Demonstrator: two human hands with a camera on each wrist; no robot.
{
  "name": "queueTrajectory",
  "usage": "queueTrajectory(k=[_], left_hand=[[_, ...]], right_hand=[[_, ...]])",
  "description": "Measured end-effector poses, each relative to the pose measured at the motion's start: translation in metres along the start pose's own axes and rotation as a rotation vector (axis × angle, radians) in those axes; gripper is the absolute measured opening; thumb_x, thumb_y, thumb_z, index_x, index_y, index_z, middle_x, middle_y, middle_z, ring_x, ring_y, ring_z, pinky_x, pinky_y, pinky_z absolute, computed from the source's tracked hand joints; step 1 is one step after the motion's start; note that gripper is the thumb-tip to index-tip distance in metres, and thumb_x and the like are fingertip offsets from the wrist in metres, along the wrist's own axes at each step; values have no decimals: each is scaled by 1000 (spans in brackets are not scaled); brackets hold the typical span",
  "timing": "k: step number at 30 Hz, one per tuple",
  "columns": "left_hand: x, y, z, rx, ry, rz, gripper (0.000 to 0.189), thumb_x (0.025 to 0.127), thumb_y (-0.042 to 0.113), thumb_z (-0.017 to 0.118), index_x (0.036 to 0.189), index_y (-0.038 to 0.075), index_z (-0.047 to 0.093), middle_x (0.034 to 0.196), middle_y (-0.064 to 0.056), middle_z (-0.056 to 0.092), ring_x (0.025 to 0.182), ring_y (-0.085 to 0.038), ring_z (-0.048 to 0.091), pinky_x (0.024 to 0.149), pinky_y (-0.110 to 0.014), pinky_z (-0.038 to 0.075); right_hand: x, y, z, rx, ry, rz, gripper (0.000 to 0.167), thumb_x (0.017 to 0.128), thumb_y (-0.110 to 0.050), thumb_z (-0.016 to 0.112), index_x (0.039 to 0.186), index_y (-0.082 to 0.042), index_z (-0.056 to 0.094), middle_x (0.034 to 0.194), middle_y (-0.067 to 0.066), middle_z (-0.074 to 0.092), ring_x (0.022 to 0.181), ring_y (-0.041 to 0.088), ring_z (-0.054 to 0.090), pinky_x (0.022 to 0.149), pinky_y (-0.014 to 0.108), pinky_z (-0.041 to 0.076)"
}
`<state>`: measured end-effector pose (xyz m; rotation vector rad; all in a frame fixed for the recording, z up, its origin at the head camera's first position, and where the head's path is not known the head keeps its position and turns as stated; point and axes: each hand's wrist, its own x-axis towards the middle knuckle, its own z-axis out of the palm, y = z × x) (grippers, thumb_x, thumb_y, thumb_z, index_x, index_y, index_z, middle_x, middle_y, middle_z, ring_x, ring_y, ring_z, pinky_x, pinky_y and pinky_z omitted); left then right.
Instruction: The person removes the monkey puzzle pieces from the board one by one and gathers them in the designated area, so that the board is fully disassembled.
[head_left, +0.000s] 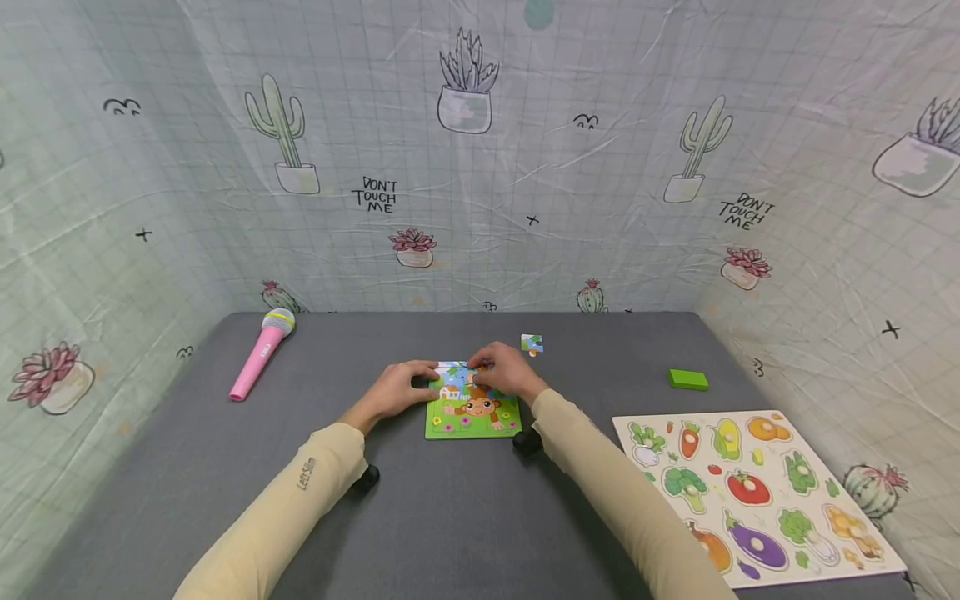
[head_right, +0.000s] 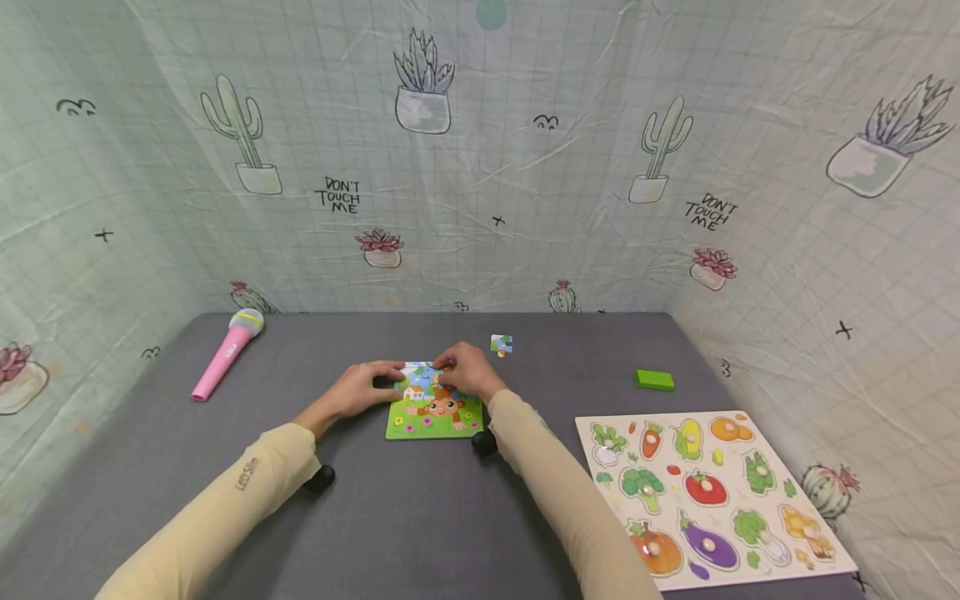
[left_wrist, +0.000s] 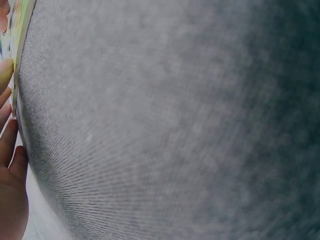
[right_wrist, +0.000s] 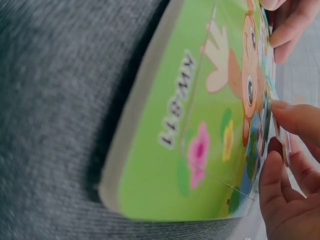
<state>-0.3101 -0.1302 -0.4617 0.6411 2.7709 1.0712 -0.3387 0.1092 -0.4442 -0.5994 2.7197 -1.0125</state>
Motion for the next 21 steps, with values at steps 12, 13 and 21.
queueTrajectory(k=[12, 13, 21], left_hand=[[0, 0, 0, 20, -2, 2, 35, 88, 22, 74, 120, 6, 70, 142, -10, 53, 135, -33, 43, 111, -52, 34], [0, 1, 0, 22, -2, 5, 35, 88, 21, 74, 120, 6, 70, 142, -10, 53, 135, -34, 43, 111, -52, 34], [0, 0, 1, 29, 0, 9, 35, 88, 21, 74, 120, 6, 70, 141, -10, 54, 134, -34, 44, 110, -52, 35]], right_hand=[[-10, 9, -13, 304, 0, 98, 28, 94, -9, 66, 122, -5, 68, 119, 12, 61, 87, 25, 63, 76, 38, 54], [-11, 12, -16, 327, 9, 115, 28, 94, -10, 66, 122, -6, 68, 121, 13, 61, 90, 27, 63, 77, 39, 54], [-16, 56, -49, 415, 177, 273, 31, 95, -15, 65, 125, -7, 66, 134, 14, 54, 114, 31, 54, 92, 43, 48]])
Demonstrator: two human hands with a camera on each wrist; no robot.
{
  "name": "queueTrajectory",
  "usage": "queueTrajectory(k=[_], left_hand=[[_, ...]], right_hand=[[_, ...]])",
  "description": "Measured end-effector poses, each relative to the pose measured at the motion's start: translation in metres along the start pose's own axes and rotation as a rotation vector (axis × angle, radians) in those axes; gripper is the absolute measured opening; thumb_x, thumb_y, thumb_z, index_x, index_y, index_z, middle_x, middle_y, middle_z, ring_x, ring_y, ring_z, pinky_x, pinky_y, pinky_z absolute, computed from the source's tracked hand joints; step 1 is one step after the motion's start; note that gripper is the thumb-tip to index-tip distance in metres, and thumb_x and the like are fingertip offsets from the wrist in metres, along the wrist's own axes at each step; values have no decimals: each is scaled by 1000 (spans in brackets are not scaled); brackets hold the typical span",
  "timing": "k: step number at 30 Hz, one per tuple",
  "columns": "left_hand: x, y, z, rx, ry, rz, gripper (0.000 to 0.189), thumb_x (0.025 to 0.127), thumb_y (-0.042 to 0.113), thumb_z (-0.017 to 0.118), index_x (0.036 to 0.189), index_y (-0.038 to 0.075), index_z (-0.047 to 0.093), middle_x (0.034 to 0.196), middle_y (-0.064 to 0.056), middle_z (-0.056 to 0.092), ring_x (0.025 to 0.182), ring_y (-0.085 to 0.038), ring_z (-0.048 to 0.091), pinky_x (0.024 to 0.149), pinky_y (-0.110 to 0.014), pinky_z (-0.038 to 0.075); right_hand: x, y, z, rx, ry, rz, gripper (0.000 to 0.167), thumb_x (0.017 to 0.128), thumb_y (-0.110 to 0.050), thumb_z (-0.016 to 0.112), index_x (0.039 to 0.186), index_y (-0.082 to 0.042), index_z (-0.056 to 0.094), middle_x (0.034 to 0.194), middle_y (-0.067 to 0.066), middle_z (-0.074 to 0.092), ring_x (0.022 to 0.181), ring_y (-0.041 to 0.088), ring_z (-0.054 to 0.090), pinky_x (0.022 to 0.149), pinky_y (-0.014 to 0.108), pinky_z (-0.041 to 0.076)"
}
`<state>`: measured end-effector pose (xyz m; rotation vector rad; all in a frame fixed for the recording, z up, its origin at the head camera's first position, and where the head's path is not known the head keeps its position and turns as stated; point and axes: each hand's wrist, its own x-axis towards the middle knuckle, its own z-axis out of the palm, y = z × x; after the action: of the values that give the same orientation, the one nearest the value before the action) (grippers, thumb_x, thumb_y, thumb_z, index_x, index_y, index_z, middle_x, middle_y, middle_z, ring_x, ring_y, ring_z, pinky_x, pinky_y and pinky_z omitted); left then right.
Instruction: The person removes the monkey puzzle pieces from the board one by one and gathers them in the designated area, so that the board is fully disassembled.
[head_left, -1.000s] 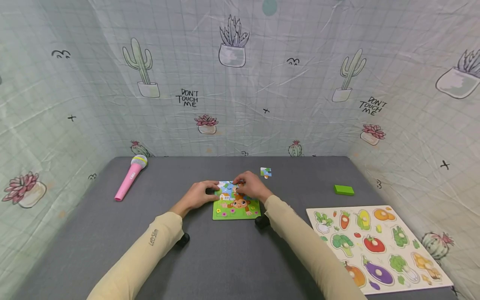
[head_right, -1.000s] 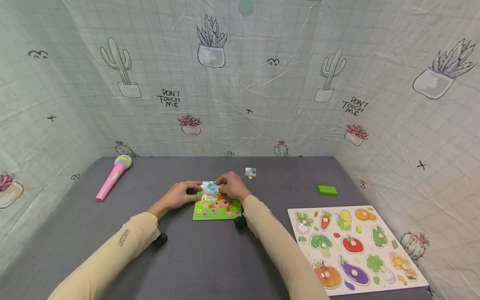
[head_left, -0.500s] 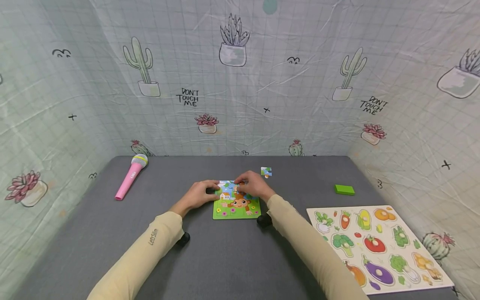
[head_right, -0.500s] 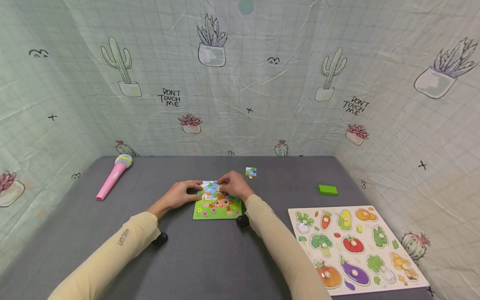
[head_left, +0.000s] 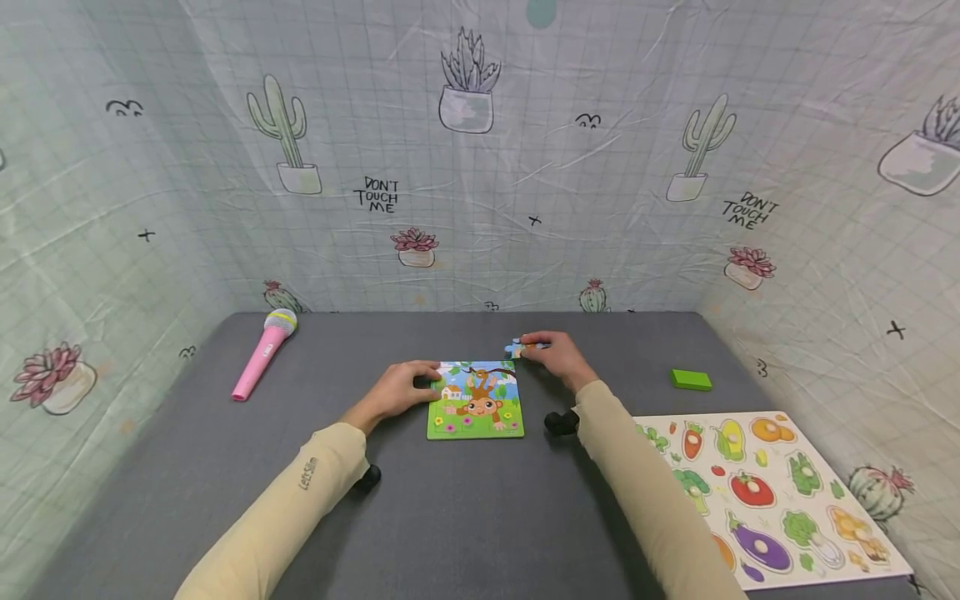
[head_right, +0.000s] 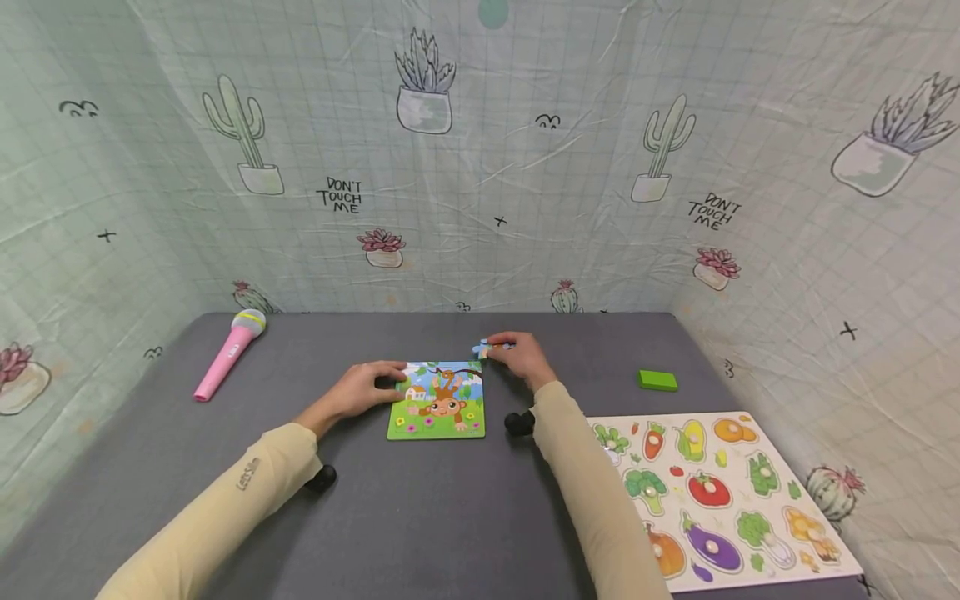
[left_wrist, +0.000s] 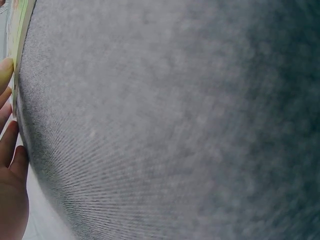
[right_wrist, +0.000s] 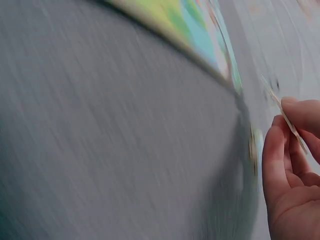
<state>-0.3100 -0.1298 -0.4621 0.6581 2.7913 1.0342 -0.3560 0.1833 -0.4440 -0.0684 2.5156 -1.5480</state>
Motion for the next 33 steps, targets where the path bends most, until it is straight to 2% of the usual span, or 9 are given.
queueTrajectory(k=[5, 12, 17, 24, 33], left_hand=[[0, -1, 0, -1, -2, -9, 35, 88, 22, 74, 120, 7, 70, 142, -9, 54, 135, -33, 43, 111, -52, 34], [-1, -1, 0, -24, -2, -21, 35, 88, 22, 75, 119, 7, 70, 142, -9, 53, 136, -33, 42, 111, -52, 34], [-1, 0, -1, -26, -7, -17, 34, 88, 21, 74, 119, 7, 70, 142, -9, 53, 135, -33, 43, 111, -51, 34], [0, 0, -1, -20, -11, -9, 34, 88, 22, 74, 119, 7, 70, 142, -9, 53, 135, -33, 43, 111, -51, 34], [0, -1, -1, -22, -18, -9, 35, 88, 21, 75, 120, 7, 70, 142, -10, 53, 135, -33, 43, 111, -51, 35]], right_hand=[[6, 19, -30, 50, 94, 83, 34, 98, -11, 61, 131, -3, 61, 134, 18, 53, 118, 33, 55, 97, 43, 48], [8, 29, -51, -10, 149, 130, 34, 98, -9, 60, 131, -1, 60, 132, 20, 54, 112, 33, 55, 93, 43, 48], [9, 30, -56, -106, 165, 128, 33, 97, -10, 61, 129, -1, 62, 130, 20, 56, 109, 33, 54, 89, 44, 48], [9, 31, -59, -270, 173, 92, 30, 97, -13, 63, 124, -1, 65, 128, 21, 59, 117, 37, 52, 95, 49, 46], [5, 36, -60, -347, 169, 60, 28, 96, -13, 63, 121, 0, 66, 124, 21, 62, 115, 37, 54, 95, 49, 46]])
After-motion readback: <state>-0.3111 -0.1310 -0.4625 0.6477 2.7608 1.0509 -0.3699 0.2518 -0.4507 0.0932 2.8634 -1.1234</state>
